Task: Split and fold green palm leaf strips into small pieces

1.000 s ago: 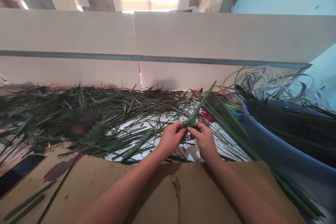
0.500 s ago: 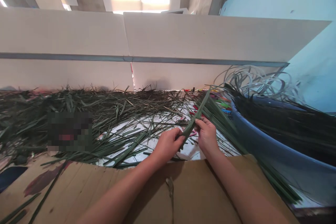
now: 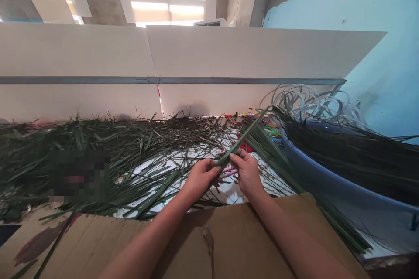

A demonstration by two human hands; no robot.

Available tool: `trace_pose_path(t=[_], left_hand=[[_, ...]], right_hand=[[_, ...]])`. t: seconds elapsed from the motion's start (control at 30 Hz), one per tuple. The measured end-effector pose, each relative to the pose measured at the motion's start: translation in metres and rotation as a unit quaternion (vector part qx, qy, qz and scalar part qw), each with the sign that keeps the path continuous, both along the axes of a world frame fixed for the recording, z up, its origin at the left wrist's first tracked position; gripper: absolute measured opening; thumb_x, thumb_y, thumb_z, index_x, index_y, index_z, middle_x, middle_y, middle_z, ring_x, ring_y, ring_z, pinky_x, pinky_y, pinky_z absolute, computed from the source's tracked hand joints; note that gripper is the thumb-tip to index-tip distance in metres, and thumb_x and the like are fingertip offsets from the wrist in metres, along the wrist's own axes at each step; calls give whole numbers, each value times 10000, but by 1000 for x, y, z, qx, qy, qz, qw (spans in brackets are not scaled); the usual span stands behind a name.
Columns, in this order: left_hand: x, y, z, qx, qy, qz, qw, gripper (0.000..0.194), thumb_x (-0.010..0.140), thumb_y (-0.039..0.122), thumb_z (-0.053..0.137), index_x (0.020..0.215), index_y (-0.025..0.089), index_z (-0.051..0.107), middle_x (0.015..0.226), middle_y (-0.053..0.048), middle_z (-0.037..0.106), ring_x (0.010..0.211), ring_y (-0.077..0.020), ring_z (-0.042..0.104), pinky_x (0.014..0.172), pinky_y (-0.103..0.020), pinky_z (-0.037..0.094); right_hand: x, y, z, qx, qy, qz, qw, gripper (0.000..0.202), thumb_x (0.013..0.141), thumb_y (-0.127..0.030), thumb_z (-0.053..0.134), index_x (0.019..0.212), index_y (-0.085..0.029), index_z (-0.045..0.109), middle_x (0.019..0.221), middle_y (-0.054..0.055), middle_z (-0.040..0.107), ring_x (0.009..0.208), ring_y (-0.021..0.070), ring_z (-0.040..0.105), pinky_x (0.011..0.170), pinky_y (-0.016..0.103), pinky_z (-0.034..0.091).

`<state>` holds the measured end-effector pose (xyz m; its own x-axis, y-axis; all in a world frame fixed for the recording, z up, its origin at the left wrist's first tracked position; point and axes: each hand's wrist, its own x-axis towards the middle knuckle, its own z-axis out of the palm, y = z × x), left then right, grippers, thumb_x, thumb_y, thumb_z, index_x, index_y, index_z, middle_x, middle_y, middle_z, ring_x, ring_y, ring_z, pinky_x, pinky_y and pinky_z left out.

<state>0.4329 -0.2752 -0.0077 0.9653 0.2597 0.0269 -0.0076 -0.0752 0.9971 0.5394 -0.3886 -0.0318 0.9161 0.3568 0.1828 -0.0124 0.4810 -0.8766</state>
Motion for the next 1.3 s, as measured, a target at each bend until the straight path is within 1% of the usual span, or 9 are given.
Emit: trace_pose_path(t=[0.1,0.27,0.47,0.6,0.73,0.87,1.0,1.13,1.3], left_hand=[[-2,0,5,-6,9,-13,1000,204,774,347,614,751,191,486,563,4,629,490,-120,565,517,-230,430],[-7,1,12,42,23,-26,999,183,768,328,610,731,188,498,550,19,596,487,-113,557,494,-216,404],[-9,8,9,86,17,-53,995,167,746,308,621,711,190,507,573,37,554,510,-110,539,504,-220,394],[-11,13,7,84,28,-56,994,182,755,338,629,729,186,532,610,17,593,553,-125,560,541,-232,407],[-12,16,8,113,22,-36,993,218,800,385,605,759,171,593,710,-28,668,655,-148,593,609,-246,427],[-9,15,5,108,17,-21,994,262,818,421,585,776,163,599,715,-28,663,642,-146,572,612,-254,419],[-3,15,-2,119,3,11,993,225,794,390,587,742,171,575,687,0,616,635,-136,533,610,-249,396],[0,15,-6,186,0,53,981,164,772,330,585,704,185,546,682,19,589,661,-136,507,609,-241,362],[0,13,-7,231,3,41,972,147,776,302,576,690,192,532,673,28,570,654,-132,481,595,-238,328]], right_hand=[[3,-1,0,4,1,-18,1000,188,653,-293,783,766,-204,661,690,-22,630,574,123,513,535,257,388],[9,-4,7,9,11,-65,998,200,606,-309,756,737,-206,645,645,-32,613,529,115,476,508,256,369],[18,-8,10,-9,-14,-99,995,180,606,-323,714,685,-205,603,545,-68,484,473,85,354,446,233,276],[20,-9,12,-14,-15,-83,996,180,605,-314,698,691,-214,576,558,-69,489,448,80,338,413,233,258],[13,-6,11,-13,-4,-11,1000,211,598,-269,708,766,-212,593,635,-54,571,458,83,391,409,226,287],[6,-4,7,-24,11,40,999,202,597,-252,734,741,-208,600,595,-67,537,454,81,387,423,224,305],[3,-3,6,-45,-2,46,998,189,594,-270,747,702,-207,606,586,-56,535,480,91,381,448,233,295],[3,-3,4,-57,-13,39,997,174,605,-290,740,700,-203,623,603,-44,554,497,94,378,464,238,297],[7,-1,-2,-38,2,5,999,191,606,-285,745,736,-205,630,608,-53,561,491,98,430,456,238,327]])
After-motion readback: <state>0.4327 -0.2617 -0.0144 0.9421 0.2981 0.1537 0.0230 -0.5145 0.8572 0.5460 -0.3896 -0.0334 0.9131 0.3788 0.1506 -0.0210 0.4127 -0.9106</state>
